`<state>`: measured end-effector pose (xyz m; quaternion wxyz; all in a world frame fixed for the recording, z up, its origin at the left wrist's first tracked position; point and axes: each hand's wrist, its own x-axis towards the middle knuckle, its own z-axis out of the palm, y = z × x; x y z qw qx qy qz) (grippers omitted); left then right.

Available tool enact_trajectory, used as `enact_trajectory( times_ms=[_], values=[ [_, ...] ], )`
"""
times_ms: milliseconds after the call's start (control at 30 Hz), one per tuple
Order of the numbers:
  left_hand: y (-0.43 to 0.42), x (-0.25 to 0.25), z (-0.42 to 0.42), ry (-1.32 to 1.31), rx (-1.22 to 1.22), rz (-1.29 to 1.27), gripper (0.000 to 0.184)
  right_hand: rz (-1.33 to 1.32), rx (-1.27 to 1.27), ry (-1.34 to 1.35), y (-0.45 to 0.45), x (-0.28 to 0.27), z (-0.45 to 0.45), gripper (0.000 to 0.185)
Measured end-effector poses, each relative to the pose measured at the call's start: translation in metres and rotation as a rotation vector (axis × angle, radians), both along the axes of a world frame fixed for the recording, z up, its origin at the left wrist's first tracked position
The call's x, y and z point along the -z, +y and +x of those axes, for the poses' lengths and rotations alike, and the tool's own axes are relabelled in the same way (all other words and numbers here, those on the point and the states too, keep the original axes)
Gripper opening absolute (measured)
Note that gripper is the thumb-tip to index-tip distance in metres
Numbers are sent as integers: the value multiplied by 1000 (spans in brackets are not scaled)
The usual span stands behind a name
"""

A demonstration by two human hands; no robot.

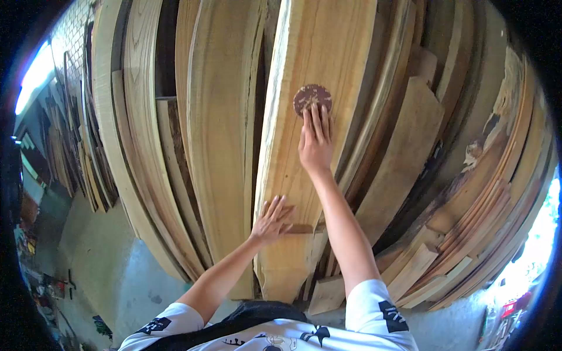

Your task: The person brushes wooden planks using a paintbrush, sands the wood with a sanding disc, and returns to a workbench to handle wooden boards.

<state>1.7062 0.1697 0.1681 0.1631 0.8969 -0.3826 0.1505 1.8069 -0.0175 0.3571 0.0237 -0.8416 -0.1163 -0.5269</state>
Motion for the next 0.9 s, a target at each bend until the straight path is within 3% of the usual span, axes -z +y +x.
enact_trajectory(
  times_ms=[100, 267, 900],
  values=[
    [-2, 25, 10, 21, 27, 8, 64, 88, 24, -23, 25, -19, -1, 64],
    [0, 22, 12, -19, 19, 70, 63, 43, 200, 32, 35, -72, 36, 84],
    [2, 26, 12, -99, 11, -11, 59, 48, 153, 15, 32, -68, 37, 85]
  ],
)
